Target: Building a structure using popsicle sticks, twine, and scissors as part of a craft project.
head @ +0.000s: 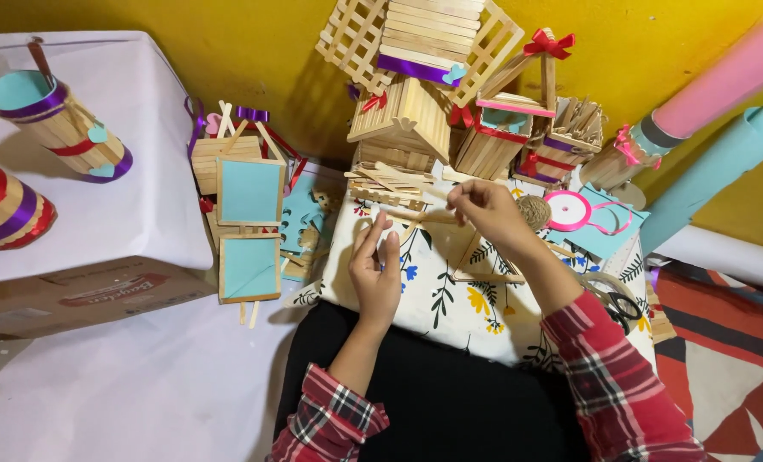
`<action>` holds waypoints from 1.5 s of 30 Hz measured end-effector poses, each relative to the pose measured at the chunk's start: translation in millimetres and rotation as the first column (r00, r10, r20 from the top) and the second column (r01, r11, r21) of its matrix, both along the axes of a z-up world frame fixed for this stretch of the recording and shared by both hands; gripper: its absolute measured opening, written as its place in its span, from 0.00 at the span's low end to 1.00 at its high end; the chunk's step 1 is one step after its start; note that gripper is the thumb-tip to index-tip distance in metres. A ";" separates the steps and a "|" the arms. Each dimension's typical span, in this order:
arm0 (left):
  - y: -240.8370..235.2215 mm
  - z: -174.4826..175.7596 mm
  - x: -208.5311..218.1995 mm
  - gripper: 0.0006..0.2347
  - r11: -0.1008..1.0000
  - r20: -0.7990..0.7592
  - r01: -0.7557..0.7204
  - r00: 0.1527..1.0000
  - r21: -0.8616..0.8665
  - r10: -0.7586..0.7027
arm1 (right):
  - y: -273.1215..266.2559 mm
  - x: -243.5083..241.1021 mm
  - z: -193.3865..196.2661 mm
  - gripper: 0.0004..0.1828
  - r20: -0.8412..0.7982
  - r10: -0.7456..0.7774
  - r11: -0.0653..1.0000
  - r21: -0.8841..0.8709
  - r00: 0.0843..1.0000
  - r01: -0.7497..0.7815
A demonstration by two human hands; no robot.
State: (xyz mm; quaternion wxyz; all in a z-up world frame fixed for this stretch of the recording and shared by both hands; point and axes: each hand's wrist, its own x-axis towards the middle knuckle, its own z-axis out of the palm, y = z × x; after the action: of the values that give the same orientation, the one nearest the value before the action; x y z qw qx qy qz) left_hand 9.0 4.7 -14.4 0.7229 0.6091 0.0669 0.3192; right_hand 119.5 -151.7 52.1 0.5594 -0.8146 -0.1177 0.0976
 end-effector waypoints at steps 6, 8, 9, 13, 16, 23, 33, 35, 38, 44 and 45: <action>-6.4 -32.3 9.5 0.11 0.980 0.070 0.195 0.979 -0.047 -0.191 | -26.4 -50.7 -10.1 0.06 -0.422 0.175 0.973 0.215 0.890 -0.090; -6.5 -29.9 8.1 0.10 0.971 0.065 0.230 0.972 -0.057 -0.226 | -31.4 -56.7 -16.6 0.06 -0.423 0.182 0.967 0.243 0.888 -0.082; -5.3 -28.4 7.8 0.10 0.963 0.062 0.263 0.964 -0.063 -0.259 | -32.7 -59.2 -20.0 0.07 -0.422 0.191 0.959 0.273 0.886 -0.077; -5.8 -26.7 7.2 0.08 0.961 0.067 0.266 0.963 -0.071 -0.262 | -29.0 -73.4 -10.2 0.18 -0.338 0.170 0.947 0.315 0.925 -0.059; -7.3 -14.2 2.9 0.07 0.956 0.069 0.283 0.958 -0.073 -0.278 | -34.1 -79.1 -15.4 0.15 -0.210 0.087 0.983 0.177 0.974 -0.049; -7.1 -8.0 -2.6 0.07 0.940 -0.011 0.319 0.947 -0.123 -0.322 | -32.1 -89.3 -21.2 0.12 0.038 -0.053 0.992 0.116 0.998 0.048; -14.7 -10.4 -0.5 0.09 0.887 -0.083 0.392 0.903 -0.245 -0.422 | -27.4 -92.7 -34.6 0.05 0.211 -0.234 0.950 0.258 0.949 0.176; -13.5 -11.5 -0.8 0.10 0.883 -0.085 0.378 0.906 -0.277 -0.415 | -48.3 -89.0 -34.1 0.03 0.157 -0.257 0.928 0.314 0.954 0.198; -9.6 5.3 -3.1 0.10 0.888 -0.100 0.341 0.917 -0.309 -0.387 | -84.6 -84.9 -34.8 0.03 0.088 -0.275 0.915 0.330 0.958 0.232; -12.5 5.7 -3.6 0.12 0.891 -0.118 0.353 0.910 -0.286 -0.398 | -88.4 -105.2 26.2 0.06 -0.108 0.037 0.847 -0.524 0.994 -0.088; -13.6 8.6 -4.3 0.13 0.896 -0.113 0.363 0.909 -0.257 -0.401 | -84.2 -109.2 25.4 0.06 -0.189 0.064 0.744 -0.645 0.980 -0.172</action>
State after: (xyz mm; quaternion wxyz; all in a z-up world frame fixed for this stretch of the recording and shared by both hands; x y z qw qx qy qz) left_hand 4.7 -9.0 -5.8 0.8292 0.5465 0.0410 0.1100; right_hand 10.3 -235.9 77.5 0.2368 -0.9401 -0.0836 0.2307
